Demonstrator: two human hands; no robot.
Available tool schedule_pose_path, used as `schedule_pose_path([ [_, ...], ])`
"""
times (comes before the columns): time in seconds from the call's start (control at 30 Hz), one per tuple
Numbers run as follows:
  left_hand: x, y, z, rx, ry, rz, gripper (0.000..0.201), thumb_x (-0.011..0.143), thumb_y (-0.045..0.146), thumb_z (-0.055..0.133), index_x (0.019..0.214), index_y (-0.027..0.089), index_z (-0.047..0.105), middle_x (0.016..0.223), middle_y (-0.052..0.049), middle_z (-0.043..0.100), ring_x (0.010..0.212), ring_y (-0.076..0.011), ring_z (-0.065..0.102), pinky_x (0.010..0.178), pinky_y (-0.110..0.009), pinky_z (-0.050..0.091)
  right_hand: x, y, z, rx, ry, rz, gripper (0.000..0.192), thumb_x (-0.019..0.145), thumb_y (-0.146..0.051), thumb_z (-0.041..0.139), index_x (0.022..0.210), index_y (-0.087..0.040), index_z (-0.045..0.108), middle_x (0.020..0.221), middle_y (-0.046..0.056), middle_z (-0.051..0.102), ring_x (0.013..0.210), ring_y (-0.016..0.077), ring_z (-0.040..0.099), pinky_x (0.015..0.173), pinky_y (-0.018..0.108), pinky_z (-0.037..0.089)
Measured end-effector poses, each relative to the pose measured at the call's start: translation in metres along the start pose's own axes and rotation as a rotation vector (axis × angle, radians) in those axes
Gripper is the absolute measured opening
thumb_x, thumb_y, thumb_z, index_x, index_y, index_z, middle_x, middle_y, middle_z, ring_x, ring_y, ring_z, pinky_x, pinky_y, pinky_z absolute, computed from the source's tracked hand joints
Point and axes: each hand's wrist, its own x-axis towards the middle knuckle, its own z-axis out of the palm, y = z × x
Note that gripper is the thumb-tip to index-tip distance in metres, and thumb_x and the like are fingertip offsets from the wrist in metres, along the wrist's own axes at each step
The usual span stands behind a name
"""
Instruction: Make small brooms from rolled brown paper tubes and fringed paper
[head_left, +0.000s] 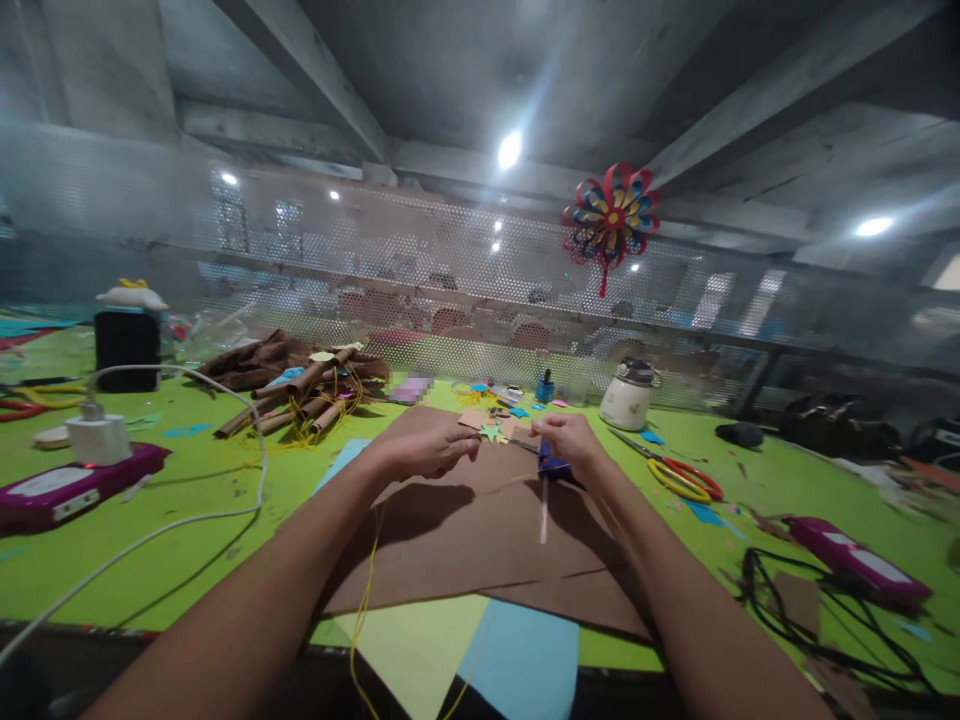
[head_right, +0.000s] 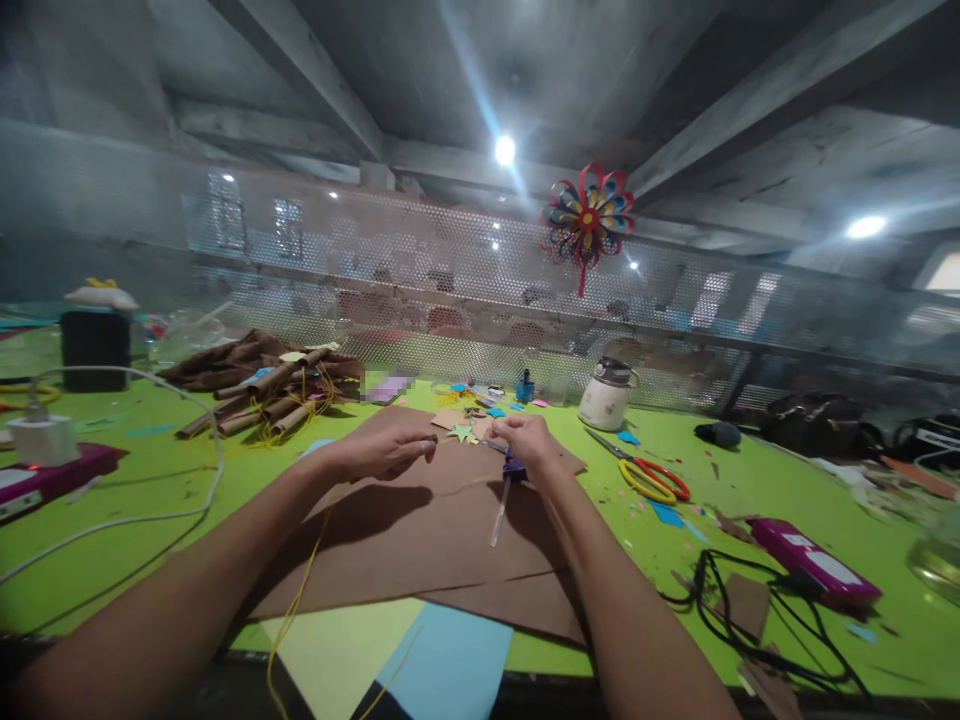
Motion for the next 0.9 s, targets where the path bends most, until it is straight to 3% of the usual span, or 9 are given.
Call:
schedule_pose_path([
  [0.17,0.004,0.004,0.005,0.03,-0.037,-0.003,0.034,0.088,0.051,0.036,0.083,0.02,0.051,0.051,0.005,0.035,0.045,-0.0105,0.035,0.043,-0.02,0.025,0.008,0.01,-0.008,-0.039,0.107,0.014,0.039,0.058,-0.053,0.066,0.054,-0.015,0.064,0.036,-0.006,0.034,0.037,0.0081,0.029,0.04,0.024,0.022],
  [0.37,0.007,-0.002,0.007,-0.095,-0.082,-0.066,0.033,0.086,0.053,0.038,0.086,0.022,0.05,0.053,0.006,0.032,0.043,-0.0095,0.03,0.042,-0.02,0.024,0.016,0.019,-0.015,-0.096,0.198,0.02,0.034,0.06,-0.048,0.065,0.055,-0.015,0.067,0.035,-0.005,0.037,0.039,0.0099,0.036,0.042,0.024,0.026],
  [0.57,0.005,0.0,0.004,-0.135,-0.119,-0.081,0.031,0.085,0.051,0.042,0.086,0.021,0.051,0.055,0.006,0.028,0.045,-0.0095,0.029,0.042,-0.021,0.022,0.016,0.029,-0.051,-0.113,0.369,0.06,0.033,0.062,-0.047,0.061,0.058,-0.014,0.065,0.034,-0.008,0.03,0.036,0.0079,0.027,0.04,0.024,0.019],
  [0.67,0.004,-0.001,0.004,-0.171,-0.135,-0.093,0.031,0.084,0.051,0.046,0.082,0.021,0.052,0.053,0.006,0.025,0.045,-0.0101,0.027,0.041,-0.022,0.02,0.014,0.034,-0.055,-0.083,0.372,0.072,0.035,0.063,-0.048,0.06,0.061,-0.013,0.065,0.035,-0.009,0.028,0.036,0.007,0.024,0.039,0.024,0.019],
  [0.8,0.002,-0.011,0.004,-0.298,-0.046,-0.112,0.035,0.083,0.054,0.045,0.085,0.02,0.052,0.052,0.007,0.025,0.044,-0.0091,0.024,0.042,-0.022,0.02,0.013,0.036,-0.052,-0.036,0.349,0.087,0.035,0.063,-0.044,0.061,0.073,-0.011,0.067,0.044,-0.003,0.045,0.038,0.0082,0.037,0.04,0.023,0.029],
  [0.9,0.001,-0.017,0.001,-0.335,0.085,-0.097,0.038,0.084,0.055,0.044,0.092,0.019,0.053,0.052,0.007,0.029,0.043,-0.0086,0.026,0.042,-0.021,0.023,0.015,0.033,-0.057,-0.035,0.434,0.098,0.031,0.065,-0.038,0.058,0.082,-0.013,0.066,0.053,0.0,0.053,0.042,0.0103,0.047,0.041,0.023,0.035],
])
